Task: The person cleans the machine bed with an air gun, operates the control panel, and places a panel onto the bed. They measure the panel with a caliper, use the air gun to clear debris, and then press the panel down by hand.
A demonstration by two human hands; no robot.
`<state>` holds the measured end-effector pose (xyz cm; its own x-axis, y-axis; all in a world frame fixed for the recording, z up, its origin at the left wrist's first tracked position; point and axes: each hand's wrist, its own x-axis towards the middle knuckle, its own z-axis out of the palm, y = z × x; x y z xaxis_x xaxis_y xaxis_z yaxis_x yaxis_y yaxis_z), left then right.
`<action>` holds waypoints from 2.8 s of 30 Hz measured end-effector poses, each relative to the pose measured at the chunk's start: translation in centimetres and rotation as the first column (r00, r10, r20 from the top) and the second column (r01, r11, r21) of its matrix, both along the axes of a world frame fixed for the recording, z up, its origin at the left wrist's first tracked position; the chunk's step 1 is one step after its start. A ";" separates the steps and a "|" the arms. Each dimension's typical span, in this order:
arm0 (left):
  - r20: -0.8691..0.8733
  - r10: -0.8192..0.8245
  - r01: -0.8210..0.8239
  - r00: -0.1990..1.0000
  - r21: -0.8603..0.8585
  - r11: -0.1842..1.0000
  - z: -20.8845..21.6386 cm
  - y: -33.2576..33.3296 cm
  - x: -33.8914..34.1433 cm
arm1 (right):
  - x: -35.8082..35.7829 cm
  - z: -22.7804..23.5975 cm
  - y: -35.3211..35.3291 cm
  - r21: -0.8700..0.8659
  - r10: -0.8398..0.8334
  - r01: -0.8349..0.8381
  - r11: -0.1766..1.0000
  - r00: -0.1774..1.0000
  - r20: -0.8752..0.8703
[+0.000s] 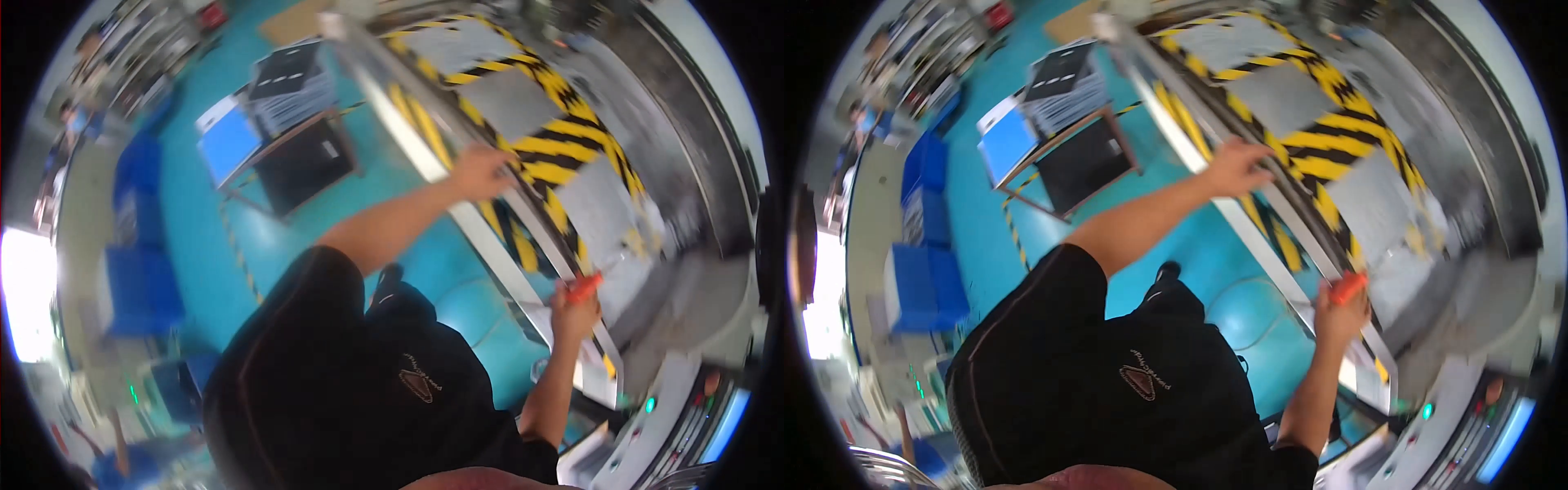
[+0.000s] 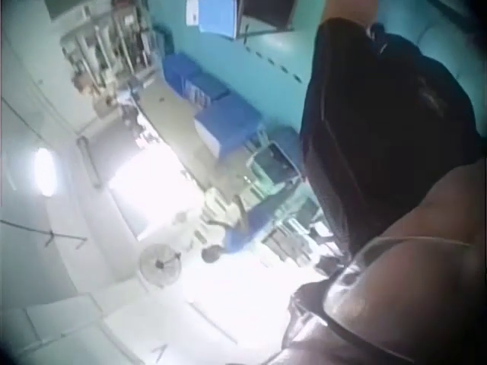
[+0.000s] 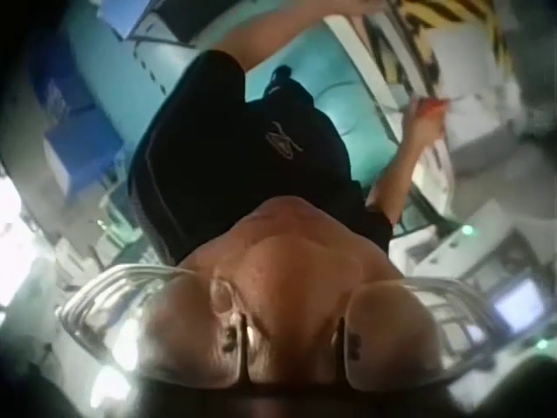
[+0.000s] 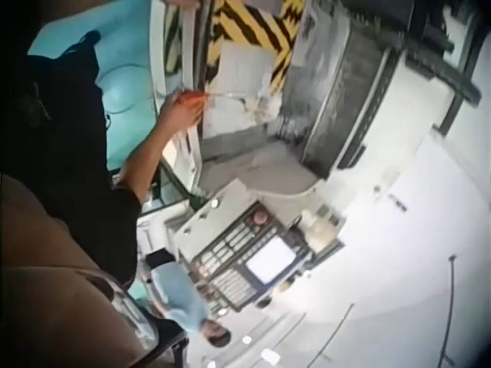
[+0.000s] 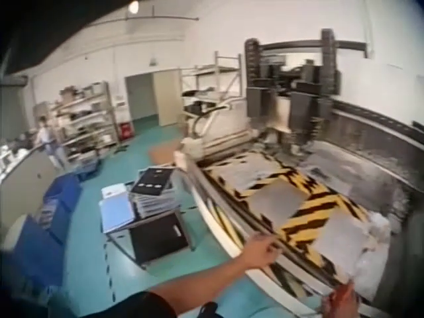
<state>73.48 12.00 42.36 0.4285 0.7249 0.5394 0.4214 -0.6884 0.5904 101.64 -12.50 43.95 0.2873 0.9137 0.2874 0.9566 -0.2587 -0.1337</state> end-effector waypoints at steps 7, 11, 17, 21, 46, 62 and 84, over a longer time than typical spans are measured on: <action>0.606 0.530 0.458 0.593 -0.795 0.397 -1.7 -2.4 -23.7 | -9.7 5.1 1.6 0.200 0.388 -0.355 0.913 0.607 -0.693; 0.560 0.698 0.505 0.447 -0.802 0.319 -4.8 7.7 -37.6 | -24.4 5.6 6.5 -0.296 0.271 -0.544 0.785 0.732 -0.625; 0.327 0.772 -0.167 0.546 -0.860 0.482 -8.7 23.9 -60.3 | -39.0 7.9 18.0 -0.397 0.344 -0.628 0.669 0.735 -0.584; -0.195 0.759 -0.731 0.622 -0.492 0.473 -12.8 21.8 -79.7 | -34.1 11.7 24.9 -0.481 0.001 -0.423 0.768 0.751 -0.660; 0.684 0.711 0.112 0.161 -0.729 0.676 2.6 23.7 -73.9 | -23.2 -3.4 46.2 -0.457 -0.058 -0.067 0.887 0.966 -0.253; 0.753 0.314 0.479 0.578 -0.624 0.617 8.7 48.3 -55.9 | -24.1 -0.2 41.4 -0.504 -0.431 0.301 0.809 0.887 -0.163; 0.348 -0.179 0.368 0.920 -0.924 0.099 -7.1 46.1 -12.7 | -12.0 -4.5 45.8 -0.206 -0.178 0.156 0.966 -0.176 -0.968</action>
